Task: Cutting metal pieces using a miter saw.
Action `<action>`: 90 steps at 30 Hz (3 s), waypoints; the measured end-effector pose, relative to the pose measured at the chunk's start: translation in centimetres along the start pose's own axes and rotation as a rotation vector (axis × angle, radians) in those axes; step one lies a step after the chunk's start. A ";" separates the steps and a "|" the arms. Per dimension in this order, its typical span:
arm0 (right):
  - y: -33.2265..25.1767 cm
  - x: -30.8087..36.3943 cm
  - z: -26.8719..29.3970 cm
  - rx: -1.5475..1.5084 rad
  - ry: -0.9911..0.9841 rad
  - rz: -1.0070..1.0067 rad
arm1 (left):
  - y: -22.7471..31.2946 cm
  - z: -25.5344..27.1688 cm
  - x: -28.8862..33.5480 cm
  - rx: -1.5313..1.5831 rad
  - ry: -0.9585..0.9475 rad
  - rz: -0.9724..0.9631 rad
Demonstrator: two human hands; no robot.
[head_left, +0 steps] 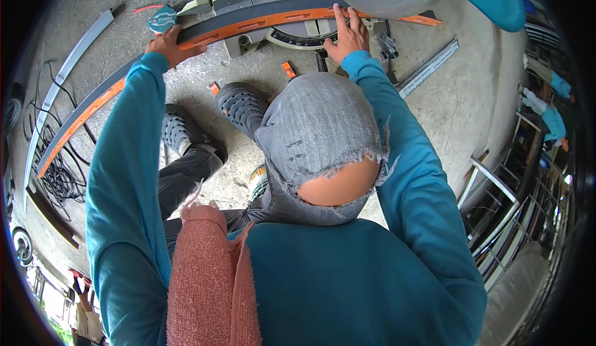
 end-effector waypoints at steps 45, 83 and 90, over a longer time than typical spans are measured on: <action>13.2 -4.9 -1.6 -0.344 -0.305 -0.079 | 17.7 1.2 -1.4 -0.493 0.254 -0.327; 4.8 2.5 21.2 -1.132 0.251 -0.124 | 18.2 0.5 -0.9 -0.347 0.284 -0.228; 5.1 2.9 20.2 -1.149 0.269 -0.145 | 18.3 0.8 -0.9 -0.352 0.250 -0.218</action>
Point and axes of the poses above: each hand's wrist, its own x-axis away from the middle knuckle, its own z-axis out of the back of the hand, y = z × x, the point moved 7 cm from there along -x, towards the middle knuckle, and after that the axes turned 3 degrees about z, right-handed, at the moved point
